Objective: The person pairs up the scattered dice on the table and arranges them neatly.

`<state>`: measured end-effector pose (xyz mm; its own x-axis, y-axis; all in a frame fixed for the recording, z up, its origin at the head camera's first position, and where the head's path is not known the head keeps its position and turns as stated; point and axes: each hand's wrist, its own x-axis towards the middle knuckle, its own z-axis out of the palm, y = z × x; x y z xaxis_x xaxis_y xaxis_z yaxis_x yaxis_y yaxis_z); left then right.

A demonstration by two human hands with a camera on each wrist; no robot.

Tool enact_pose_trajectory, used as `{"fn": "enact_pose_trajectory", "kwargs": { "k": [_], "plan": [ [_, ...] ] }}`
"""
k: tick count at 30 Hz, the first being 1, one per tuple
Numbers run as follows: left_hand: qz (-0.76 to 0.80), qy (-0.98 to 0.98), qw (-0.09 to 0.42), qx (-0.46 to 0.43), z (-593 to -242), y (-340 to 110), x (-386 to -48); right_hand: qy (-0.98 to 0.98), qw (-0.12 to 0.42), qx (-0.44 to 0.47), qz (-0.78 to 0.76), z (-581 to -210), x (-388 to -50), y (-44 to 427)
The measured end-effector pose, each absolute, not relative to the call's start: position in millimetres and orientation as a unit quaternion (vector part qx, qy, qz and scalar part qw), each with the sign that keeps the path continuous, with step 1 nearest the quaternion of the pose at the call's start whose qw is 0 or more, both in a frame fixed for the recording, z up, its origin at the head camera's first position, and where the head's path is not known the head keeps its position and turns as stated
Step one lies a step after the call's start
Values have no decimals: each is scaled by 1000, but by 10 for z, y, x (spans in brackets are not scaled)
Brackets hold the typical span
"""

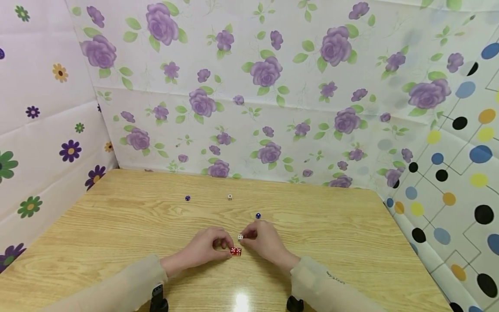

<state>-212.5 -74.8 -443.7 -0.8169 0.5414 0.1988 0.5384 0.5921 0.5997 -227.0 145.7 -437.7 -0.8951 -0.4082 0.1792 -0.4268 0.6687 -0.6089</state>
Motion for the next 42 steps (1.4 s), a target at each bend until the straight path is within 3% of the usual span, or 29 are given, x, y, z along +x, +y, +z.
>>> {"fn": "enact_pose_trajectory", "kwargs": {
  "k": [42],
  "plan": [
    [330, 896, 5, 297, -4419, -742, -2115, -918, 23, 228, 323, -4364, -2235, 1458]
  ]
}}
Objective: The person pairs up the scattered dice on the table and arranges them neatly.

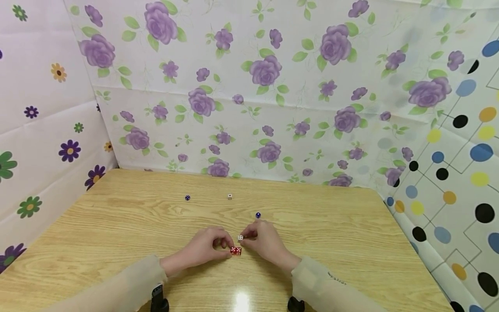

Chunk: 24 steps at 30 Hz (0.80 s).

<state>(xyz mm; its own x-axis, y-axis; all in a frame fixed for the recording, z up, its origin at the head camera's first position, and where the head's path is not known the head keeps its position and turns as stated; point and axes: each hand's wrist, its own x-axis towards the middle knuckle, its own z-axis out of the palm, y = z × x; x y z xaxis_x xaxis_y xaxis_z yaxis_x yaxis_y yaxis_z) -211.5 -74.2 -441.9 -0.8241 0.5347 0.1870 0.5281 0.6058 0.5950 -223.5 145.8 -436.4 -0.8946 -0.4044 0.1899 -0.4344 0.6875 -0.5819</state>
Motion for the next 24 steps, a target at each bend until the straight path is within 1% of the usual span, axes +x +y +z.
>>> {"fn": "enact_pose_trajectory", "kwargs": {
  "k": [2, 4, 10, 11, 13, 17, 20, 24],
  "plan": [
    [334, 894, 12, 300, -4402, -746, -2117, -919, 22, 226, 323, -4361, -2236, 1458],
    [349, 886, 35, 303, -4371, -759, -2129, -918, 22, 226, 325, -4359, -2237, 1456],
    [407, 845, 164, 305, -4207, -828, -2277, -917, 21, 229, 327, -4356, -2236, 1447],
    [408, 841, 179, 306, -4181, -841, -2318, -916, 21, 229, 328, -4356, -2235, 1445],
    [400, 840, 193, 312, -4140, -868, -2409, -916, 19, 229, 329, -4358, -2234, 1443],
    [371, 849, 181, 330, -4095, -917, -2622, -916, 17, 229, 329, -4365, -2237, 1447],
    [355, 861, 153, 331, -4095, -944, -2798, -917, 15, 226, 329, -4364, -2242, 1454],
    [373, 873, 110, 295, -4136, -972, -3019, -917, 9, 223, 330, -4359, -2246, 1458]
  ]
}}
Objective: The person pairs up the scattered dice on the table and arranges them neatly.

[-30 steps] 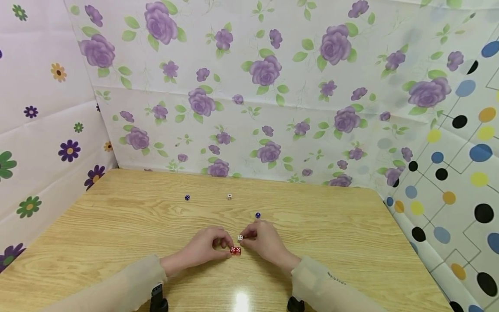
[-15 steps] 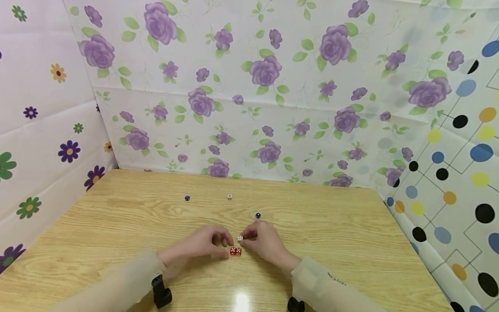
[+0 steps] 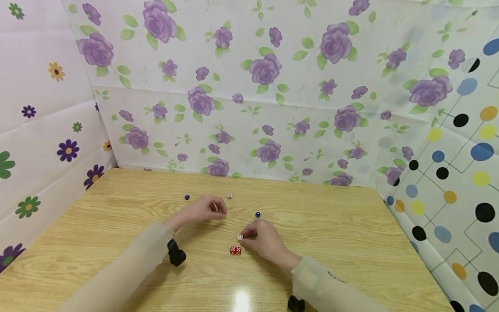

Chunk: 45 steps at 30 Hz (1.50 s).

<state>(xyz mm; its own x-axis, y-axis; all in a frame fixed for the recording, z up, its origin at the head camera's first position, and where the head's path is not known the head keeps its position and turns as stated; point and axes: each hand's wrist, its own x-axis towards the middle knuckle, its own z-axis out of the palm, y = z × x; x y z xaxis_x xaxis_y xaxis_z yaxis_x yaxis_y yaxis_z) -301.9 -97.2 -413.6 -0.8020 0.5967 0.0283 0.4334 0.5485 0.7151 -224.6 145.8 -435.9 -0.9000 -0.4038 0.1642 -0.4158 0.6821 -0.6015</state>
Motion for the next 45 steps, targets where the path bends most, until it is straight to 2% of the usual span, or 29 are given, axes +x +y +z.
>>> {"fn": "enact_pose_trajectory", "kwargs": {
  "k": [8, 19, 30, 45],
  "plan": [
    [403, 887, 40, 222, -4260, -984, -3344, -916, 9, 227, 330, -4358, -2241, 1477],
    [424, 886, 42, 183, -4340, -935, -3611, -918, 6, 227, 326, -4353, -2245, 1465],
    [404, 904, 11, 142, -4358, -814, -3585, -916, 9, 232, 327, -4360, -2241, 1467],
    [374, 910, 11, 179, -4332, -831, -3551, -912, 13, 241, 331, -4346, -2232, 1470]
  ]
}}
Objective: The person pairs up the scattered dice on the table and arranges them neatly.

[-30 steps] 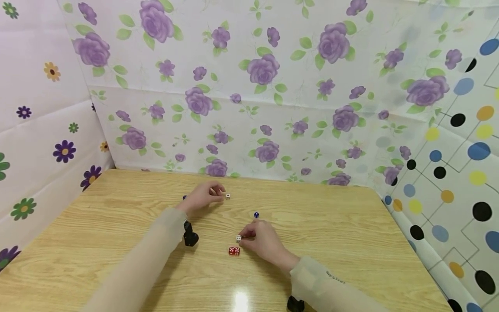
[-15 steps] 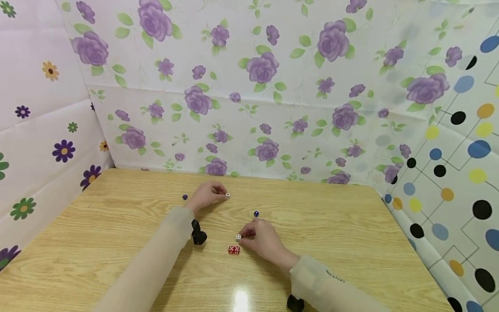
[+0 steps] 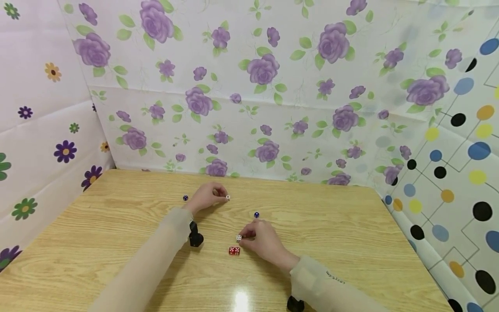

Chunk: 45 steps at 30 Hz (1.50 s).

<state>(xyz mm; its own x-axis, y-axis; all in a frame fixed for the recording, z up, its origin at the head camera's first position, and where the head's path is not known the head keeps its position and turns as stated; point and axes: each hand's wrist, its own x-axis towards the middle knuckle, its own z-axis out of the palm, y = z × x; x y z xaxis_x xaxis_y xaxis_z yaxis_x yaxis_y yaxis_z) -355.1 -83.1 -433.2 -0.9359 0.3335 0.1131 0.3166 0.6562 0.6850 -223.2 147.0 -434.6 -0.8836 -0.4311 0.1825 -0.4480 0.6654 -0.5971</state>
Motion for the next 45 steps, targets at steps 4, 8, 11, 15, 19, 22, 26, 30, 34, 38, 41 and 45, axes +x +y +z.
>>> {"fn": "enact_pose_trajectory", "kwargs": {
  "k": [4, 8, 11, 15, 19, 22, 26, 30, 34, 38, 41, 45],
  "plan": [
    [377, 906, 19, 193, -4329, -852, -3525, -914, 15, 240, 327, -4354, -2237, 1471],
    [383, 902, 25, 198, -4334, -870, -3481, -917, 12, 237, 322, -4361, -2238, 1469],
    [377, 903, 25, 204, -4349, -872, -3441, -916, 9, 236, 325, -4364, -2237, 1472],
    [375, 903, 30, 209, -4368, -870, -3371, -915, 6, 234, 329, -4364, -2237, 1478],
    [386, 897, 41, 210, -4371, -861, -3287, -913, 9, 236, 332, -4354, -2235, 1477],
    [391, 894, 49, 214, -4376, -855, -3227, -912, 12, 238, 334, -4358, -2235, 1478],
    [398, 890, 45, 218, -4391, -849, -3155, -913, 10, 234, 333, -4358, -2228, 1480],
    [405, 886, 38, 224, -4409, -837, -3067, -915, 7, 229, 331, -4347, -2220, 1475],
    [408, 880, 36, 239, -4428, -825, -2986, -917, 11, 226, 330, -4339, -2217, 1465],
    [408, 877, 36, 252, -4437, -826, -2903, -918, 13, 223, 327, -4335, -2215, 1459],
    [410, 874, 43, 259, -4431, -835, -2830, -917, 12, 224, 329, -4337, -2214, 1456],
    [413, 867, 55, 272, -4417, -839, -2735, -916, 9, 225, 332, -4344, -2213, 1456]
  ]
}}
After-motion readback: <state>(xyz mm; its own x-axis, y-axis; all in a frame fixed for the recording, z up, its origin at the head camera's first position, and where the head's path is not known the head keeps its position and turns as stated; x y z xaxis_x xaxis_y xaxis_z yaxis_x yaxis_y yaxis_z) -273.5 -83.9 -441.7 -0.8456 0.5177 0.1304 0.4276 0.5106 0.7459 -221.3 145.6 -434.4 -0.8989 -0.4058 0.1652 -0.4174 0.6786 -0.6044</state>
